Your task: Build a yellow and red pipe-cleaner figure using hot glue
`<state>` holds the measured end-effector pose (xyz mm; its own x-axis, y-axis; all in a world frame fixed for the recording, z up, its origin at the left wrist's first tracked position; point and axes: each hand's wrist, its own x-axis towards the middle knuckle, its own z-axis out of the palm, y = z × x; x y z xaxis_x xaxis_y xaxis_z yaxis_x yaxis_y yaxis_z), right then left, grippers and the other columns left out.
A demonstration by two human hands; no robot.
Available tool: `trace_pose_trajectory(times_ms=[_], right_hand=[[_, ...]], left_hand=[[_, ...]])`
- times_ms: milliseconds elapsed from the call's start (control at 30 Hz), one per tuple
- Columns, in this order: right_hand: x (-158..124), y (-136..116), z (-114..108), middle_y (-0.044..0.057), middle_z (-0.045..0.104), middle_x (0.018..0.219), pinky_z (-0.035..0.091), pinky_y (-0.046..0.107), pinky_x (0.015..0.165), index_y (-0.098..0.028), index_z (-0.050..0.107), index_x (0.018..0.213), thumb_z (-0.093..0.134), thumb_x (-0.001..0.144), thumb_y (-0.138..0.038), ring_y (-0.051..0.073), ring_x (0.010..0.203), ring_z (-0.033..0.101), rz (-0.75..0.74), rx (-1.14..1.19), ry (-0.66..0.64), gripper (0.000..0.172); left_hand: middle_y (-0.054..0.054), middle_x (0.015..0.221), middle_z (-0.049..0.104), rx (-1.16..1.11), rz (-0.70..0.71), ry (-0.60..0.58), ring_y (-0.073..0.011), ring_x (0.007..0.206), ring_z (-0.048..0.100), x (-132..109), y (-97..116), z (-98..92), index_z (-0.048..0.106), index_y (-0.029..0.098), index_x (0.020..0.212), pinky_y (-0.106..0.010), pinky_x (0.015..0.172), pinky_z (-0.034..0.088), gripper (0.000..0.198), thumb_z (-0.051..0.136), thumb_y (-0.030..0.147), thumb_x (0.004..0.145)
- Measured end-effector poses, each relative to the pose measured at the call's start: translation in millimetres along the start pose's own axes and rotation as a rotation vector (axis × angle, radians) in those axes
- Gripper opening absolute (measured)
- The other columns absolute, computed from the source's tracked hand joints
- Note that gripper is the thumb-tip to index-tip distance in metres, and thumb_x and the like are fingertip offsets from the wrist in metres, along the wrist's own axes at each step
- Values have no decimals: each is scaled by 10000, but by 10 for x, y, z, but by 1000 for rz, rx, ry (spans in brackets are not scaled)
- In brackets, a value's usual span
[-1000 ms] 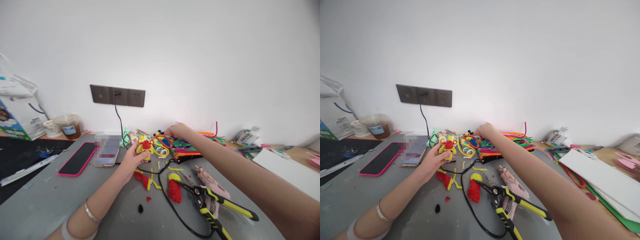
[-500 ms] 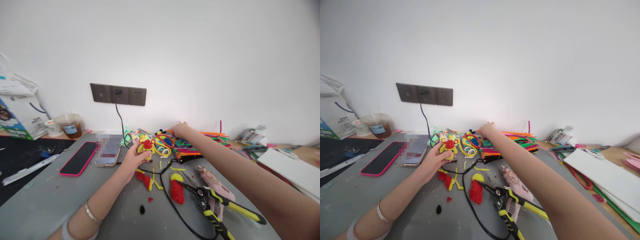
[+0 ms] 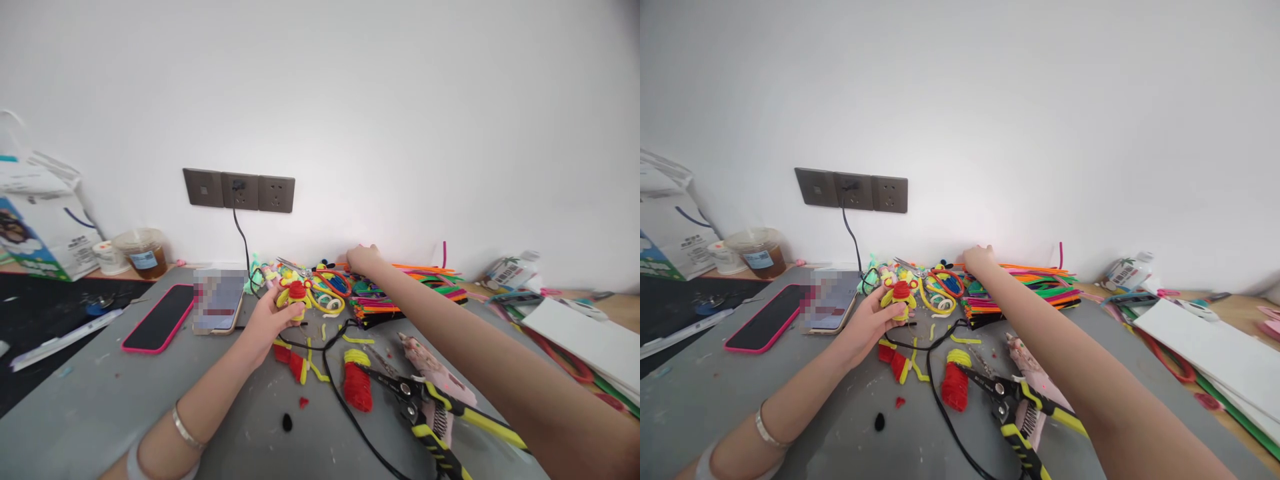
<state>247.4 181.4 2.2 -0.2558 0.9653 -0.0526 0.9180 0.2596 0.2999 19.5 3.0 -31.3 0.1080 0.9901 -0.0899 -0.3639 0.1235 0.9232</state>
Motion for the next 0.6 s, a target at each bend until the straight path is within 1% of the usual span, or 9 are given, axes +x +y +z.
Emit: trace_pose_trajectory(times_ms=[100, 167, 300, 400, 500, 600], right_hand=[[-33, 22, -164, 99, 640, 1287, 576, 460, 890, -183, 611, 1274, 637, 972, -332, 246, 1069, 666, 86, -12, -33, 337], [-72, 60, -313, 98, 643, 1280, 573, 465, 894, -177, 613, 1270, 640, 970, -334, 248, 1070, 666, 118, -12, -26, 339], [-152, 184, -639, 97, 648, 1279, 527, 502, 961, -173, 634, 1235, 629, 973, -360, 262, 1123, 645, 134, 17, 45, 322], [-176, 267, -799, 90, 669, 1240, 484, 521, 1006, -170, 654, 1188, 606, 983, -378, 261, 1134, 639, 128, 52, 44, 296], [-186, 281, -796, 87, 674, 1225, 539, 477, 940, -174, 655, 1189, 618, 980, -360, 243, 1072, 664, 65, 99, -39, 282], [-223, 220, -655, 81, 668, 1235, 581, 425, 873, -184, 652, 1201, 618, 983, -343, 229, 1026, 677, -55, 146, -146, 272]], left_hand=[[-35, 1025, 710, -3, -6, 3, -164, 856, 669, 0, -1, 3, 649, 204, 1140, -272, 734, 537, 588, 911, 336, 631], [-37, 1033, 708, -4, -12, 3, -166, 872, 670, -1, 2, 6, 643, 201, 1146, -265, 729, 533, 597, 913, 332, 630], [-34, 1014, 704, -4, -17, 8, -166, 858, 666, 0, 8, 8, 643, 193, 1128, -260, 714, 526, 616, 925, 340, 601], [-30, 979, 707, 8, -14, 4, -164, 835, 660, 0, 8, 5, 653, 194, 1108, -263, 710, 519, 606, 925, 356, 592], [-27, 967, 709, 9, -6, -1, -157, 827, 650, -4, 10, 5, 653, 198, 1107, -265, 718, 518, 597, 919, 365, 599], [-26, 966, 706, 2, -7, 2, -151, 823, 641, -10, 17, 8, 640, 198, 1141, -264, 722, 519, 638, 922, 366, 594]])
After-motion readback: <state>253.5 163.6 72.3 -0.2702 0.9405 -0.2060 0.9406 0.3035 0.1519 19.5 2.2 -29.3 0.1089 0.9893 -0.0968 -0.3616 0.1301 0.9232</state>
